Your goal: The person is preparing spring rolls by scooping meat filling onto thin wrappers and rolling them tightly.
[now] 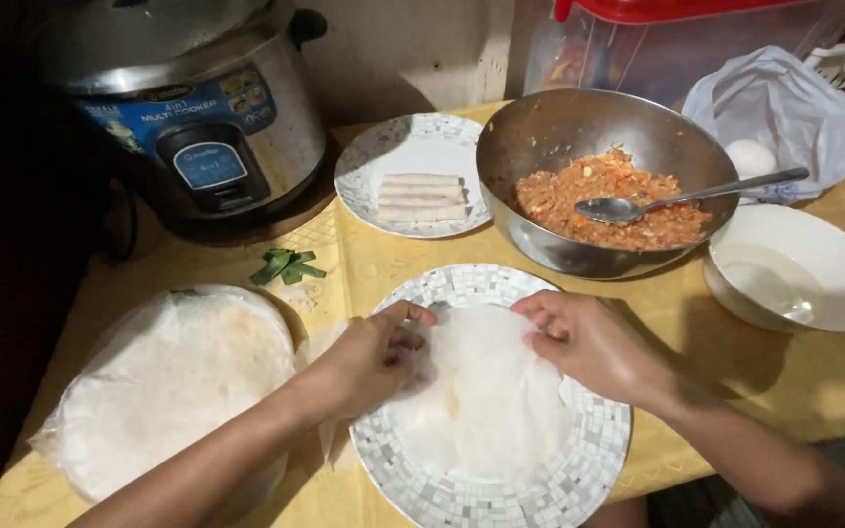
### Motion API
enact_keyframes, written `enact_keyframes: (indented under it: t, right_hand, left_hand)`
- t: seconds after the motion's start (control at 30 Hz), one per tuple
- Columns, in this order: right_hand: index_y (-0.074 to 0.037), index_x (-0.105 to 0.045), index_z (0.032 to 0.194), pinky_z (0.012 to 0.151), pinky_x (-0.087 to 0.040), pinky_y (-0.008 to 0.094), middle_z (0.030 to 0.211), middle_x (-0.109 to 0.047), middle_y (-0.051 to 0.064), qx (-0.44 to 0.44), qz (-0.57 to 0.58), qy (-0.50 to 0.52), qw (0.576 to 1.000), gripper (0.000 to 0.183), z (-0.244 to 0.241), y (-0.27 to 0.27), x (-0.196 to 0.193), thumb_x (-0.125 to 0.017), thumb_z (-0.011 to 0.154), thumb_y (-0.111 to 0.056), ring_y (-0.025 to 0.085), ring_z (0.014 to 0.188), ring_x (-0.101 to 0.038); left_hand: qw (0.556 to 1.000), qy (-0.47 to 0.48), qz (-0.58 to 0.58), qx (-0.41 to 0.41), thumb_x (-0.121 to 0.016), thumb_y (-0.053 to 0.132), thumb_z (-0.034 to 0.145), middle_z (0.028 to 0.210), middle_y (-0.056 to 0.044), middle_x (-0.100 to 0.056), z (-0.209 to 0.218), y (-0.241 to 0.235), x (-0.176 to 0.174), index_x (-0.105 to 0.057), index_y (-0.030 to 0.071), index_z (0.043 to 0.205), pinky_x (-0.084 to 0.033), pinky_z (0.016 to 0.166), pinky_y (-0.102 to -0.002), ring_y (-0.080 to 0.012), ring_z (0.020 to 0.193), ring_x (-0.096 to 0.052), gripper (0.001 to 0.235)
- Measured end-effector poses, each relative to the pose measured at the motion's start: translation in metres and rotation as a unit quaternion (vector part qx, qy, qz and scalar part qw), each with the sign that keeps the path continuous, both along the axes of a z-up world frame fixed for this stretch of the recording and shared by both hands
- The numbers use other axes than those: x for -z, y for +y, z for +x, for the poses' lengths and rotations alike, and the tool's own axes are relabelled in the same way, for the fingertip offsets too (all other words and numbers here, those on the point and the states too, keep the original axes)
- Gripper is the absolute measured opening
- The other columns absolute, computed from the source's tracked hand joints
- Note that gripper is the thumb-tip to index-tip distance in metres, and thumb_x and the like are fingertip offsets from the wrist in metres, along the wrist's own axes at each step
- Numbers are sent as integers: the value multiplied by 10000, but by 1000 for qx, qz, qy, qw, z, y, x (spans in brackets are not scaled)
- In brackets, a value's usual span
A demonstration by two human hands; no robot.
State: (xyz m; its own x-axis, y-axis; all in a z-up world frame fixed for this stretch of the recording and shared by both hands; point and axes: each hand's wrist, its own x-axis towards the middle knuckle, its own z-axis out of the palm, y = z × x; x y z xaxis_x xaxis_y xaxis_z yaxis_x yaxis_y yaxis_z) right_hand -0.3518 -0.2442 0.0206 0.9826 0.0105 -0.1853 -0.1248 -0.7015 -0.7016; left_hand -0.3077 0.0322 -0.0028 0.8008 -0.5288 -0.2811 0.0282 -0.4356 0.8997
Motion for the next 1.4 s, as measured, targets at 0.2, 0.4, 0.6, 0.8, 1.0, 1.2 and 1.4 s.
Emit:
enact_keyframes:
  t: [0.2,0.4,0.6,0.8,1.0,1.2,1.4]
  right_hand:
    - [-235,-793,1181,722,-634,335,991,-810,84,28,-17,-85,996,381,10,0,17,-765,811,-149,203,830,-791]
    - [-208,-792,1181,730,-634,325,991,-800,103,13,-32,-108,994,394,10,2,15,-779,795,-131,199,849,-749]
    - [-137,-818,1103,614,-603,311,881,-812,128,-2,33,-110,993,281,3,11,-20,-735,835,-113,175,668,-711]
    - [-137,-834,997,476,-583,298,825,-819,101,-75,22,-189,979,215,6,3,-34,-764,814,-50,179,510,-709]
    - [-134,-812,1043,476,-570,311,851,-819,92,-97,-9,-178,979,234,-3,-2,-43,-735,836,-55,196,494,-694]
    - [-122,-780,1098,520,-577,346,933,-821,100,-102,-74,-167,978,240,0,-13,-27,-716,867,-112,224,540,-715]
    - [-227,-749,1149,653,-617,368,1017,-816,-5,-109,-208,-211,949,238,8,-18,-10,-674,925,-258,242,766,-795]
  left_hand:
    - [976,-158,144,-32,-703,72,777,1108,-84,-803,-4,12,-16,-651,189,1196,-624,873,-454,-338,1026,-765,438]
    - [970,-168,69,-160,-755,110,816,1096,-58,-803,13,43,-30,-705,196,1146,-648,773,-351,-219,856,-794,345]
    - [983,-172,34,-58,-784,58,781,1160,-201,-761,-6,41,-34,-626,64,1344,-626,922,-445,-338,1078,-748,585]
    - [978,-195,13,74,-825,212,808,1388,-284,-614,7,2,-27,-386,-32,1530,-527,1037,-525,-444,1298,-587,880]
    - [969,-228,35,94,-803,304,839,1335,-223,-644,35,-23,-3,-339,7,1558,-570,975,-444,-382,1231,-634,906]
    - [956,-260,106,90,-708,179,905,1304,-203,-636,45,-23,8,-557,51,1432,-594,944,-452,-408,1190,-658,563]
    - [924,-273,249,98,-745,242,873,1356,-127,-563,20,-24,-11,-713,101,1168,-593,940,-472,-381,1201,-649,329]
